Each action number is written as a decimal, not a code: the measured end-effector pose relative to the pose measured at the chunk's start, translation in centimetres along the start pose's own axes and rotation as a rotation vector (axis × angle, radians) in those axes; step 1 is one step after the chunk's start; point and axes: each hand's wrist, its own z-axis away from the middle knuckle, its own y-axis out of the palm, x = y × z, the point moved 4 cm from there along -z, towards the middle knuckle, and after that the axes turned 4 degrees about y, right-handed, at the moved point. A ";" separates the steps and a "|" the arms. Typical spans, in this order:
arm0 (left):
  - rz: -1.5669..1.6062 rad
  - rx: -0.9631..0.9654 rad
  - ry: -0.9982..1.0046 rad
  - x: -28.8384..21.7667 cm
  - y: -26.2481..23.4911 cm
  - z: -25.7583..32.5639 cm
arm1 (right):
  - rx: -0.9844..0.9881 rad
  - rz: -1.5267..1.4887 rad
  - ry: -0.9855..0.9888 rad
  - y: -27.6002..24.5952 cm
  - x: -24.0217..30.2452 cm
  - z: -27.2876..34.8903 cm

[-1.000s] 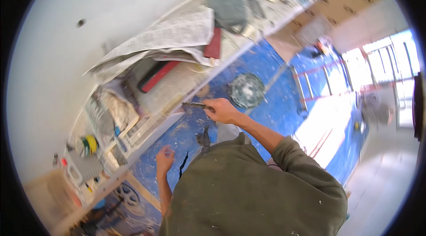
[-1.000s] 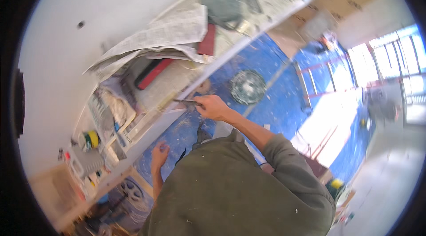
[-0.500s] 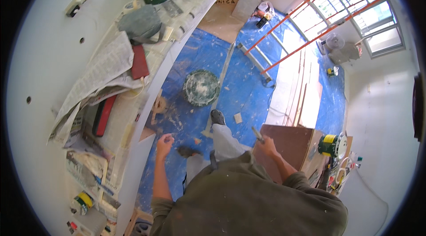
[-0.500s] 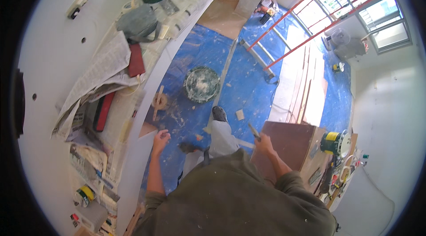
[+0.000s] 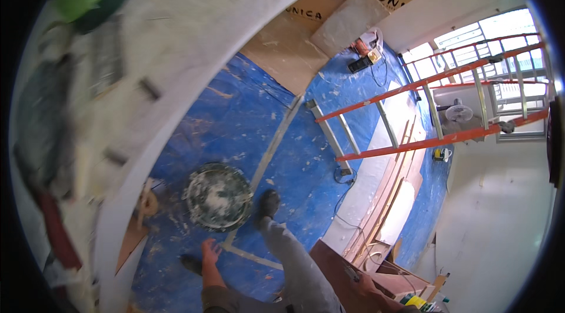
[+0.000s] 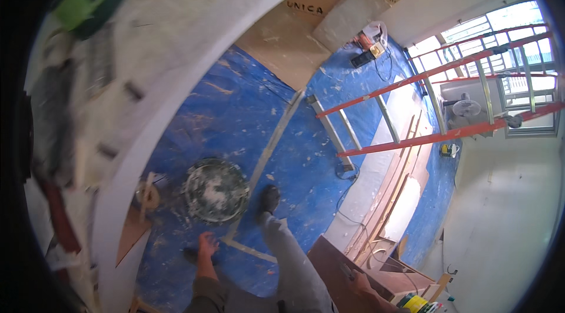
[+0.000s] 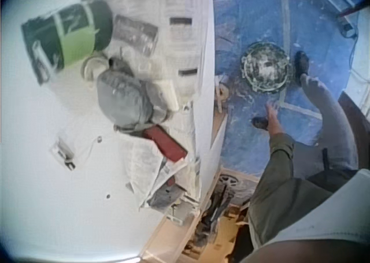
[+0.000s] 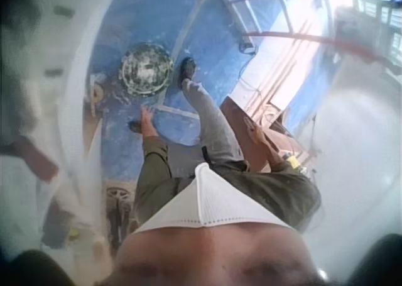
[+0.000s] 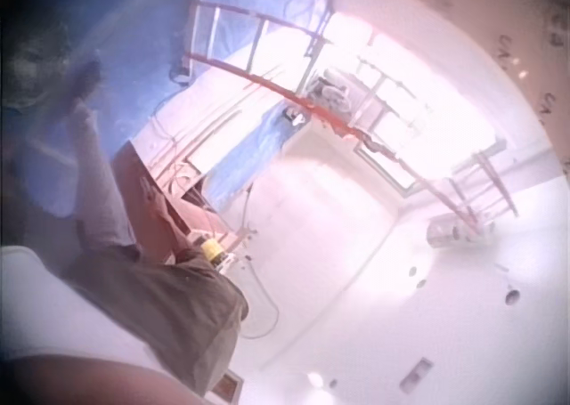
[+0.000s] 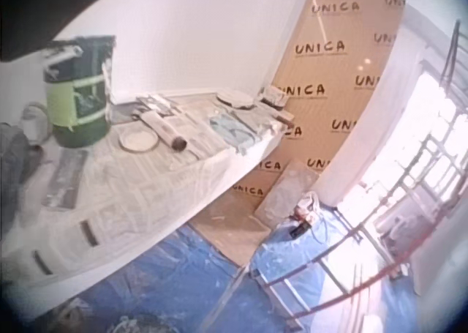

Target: The person uses a utility knife to cut and trim a curved wooden molding piece attached to a ceiling. They carefully score the wood along the edge of the ceiling fixture and remove the excess material to fit the trim. The person also handles a paint bucket and a newspaper during the process.

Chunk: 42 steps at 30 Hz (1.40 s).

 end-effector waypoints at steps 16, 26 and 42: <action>0.229 -0.294 0.526 -8.4 30.6 5.0 | -0.050 -0.303 -0.042 -18.6 8.2 -13.1; 0.040 -0.184 0.391 -13.7 57.7 12.3 | -0.094 -0.375 0.084 -20.4 8.2 -16.1; 0.008 0.286 0.259 -14.4 88.0 2.7 | 0.162 -0.614 0.349 -30.5 1.9 -25.6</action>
